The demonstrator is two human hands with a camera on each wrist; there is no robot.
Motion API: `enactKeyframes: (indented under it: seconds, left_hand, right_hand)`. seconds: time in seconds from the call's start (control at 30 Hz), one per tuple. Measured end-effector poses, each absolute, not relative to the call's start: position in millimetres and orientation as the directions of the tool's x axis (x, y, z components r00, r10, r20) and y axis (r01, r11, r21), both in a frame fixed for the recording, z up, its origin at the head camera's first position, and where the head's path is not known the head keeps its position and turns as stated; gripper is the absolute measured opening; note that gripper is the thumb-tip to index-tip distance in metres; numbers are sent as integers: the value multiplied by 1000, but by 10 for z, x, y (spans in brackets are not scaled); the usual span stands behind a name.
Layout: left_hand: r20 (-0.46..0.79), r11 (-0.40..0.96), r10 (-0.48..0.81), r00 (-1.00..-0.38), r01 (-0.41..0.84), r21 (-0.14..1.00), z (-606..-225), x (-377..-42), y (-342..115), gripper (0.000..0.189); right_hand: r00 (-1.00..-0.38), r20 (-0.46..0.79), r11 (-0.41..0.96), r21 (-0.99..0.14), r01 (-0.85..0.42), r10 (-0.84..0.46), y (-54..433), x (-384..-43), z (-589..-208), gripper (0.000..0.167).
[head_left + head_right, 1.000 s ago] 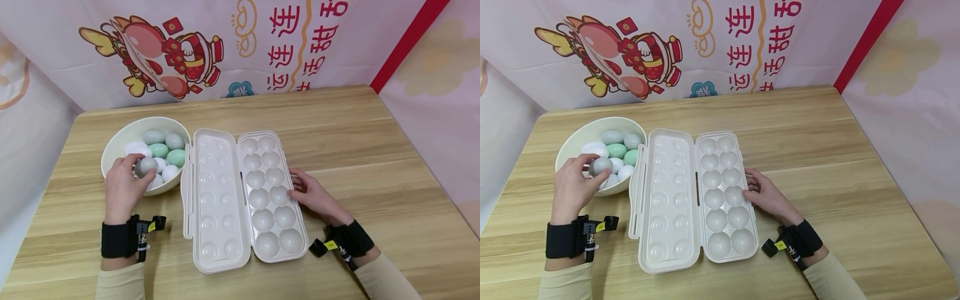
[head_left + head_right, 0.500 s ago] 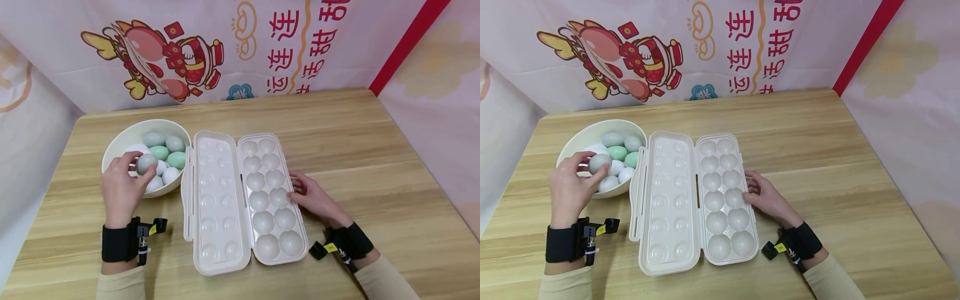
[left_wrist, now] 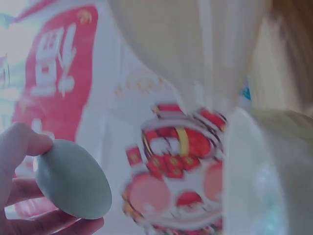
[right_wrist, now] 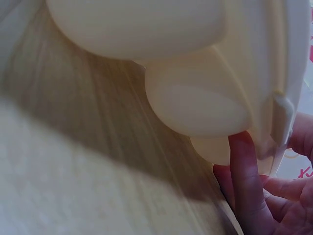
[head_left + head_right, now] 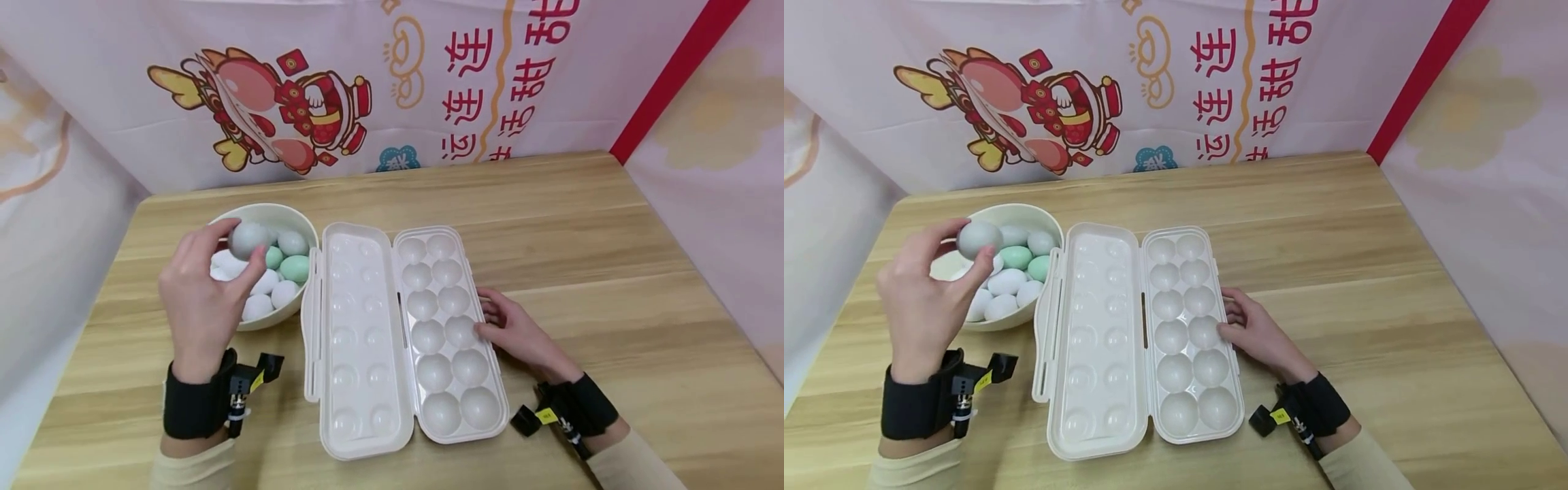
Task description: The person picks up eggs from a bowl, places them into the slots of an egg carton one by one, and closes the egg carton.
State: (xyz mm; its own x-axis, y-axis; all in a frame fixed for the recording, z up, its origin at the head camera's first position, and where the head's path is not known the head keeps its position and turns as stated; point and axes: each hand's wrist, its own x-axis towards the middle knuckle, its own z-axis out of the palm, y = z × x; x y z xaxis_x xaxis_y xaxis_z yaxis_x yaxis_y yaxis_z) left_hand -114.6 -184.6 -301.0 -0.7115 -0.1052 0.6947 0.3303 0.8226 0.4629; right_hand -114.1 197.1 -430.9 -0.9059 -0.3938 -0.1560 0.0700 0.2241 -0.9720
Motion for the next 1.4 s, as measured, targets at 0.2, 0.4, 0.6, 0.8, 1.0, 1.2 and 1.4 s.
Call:
enactKeyframes:
  seconds: [0.2,0.4,0.6,0.8,1.0,1.2,1.4]
  left_hand:
    - [711,806,55,-701,451,383,-2756,-1184,-1563,37]
    - [701,778,184,-689,538,324,-2621,-1239,-1381,39]
    - [706,760,289,-647,604,242,-2504,-1330,-1234,40]
    - [709,742,350,-612,643,189,-2408,-1434,-1058,40]
    - [703,715,402,-586,681,159,-2385,-1494,-871,40]
    - [719,656,445,-534,741,144,-2393,-1564,-656,34]
    - [683,616,491,-541,770,168,-2418,-1630,-397,35]
  right_hand:
    - [-913,-154,219,-973,73,-378,2011,-1125,-4318,61]
    - [-915,-161,229,-970,79,-369,2034,-1132,-4328,60]
    - [-912,-170,229,-970,86,-374,2051,-1140,-4319,60]
    - [-912,-153,203,-976,79,-380,2052,-1133,-4324,60]
    - [-913,-140,201,-977,66,-383,2037,-1138,-4353,58]
    - [-913,-143,200,-977,69,-381,2020,-1147,-4365,58]
    - [-910,-144,198,-978,70,-389,2008,-1142,-4357,57]
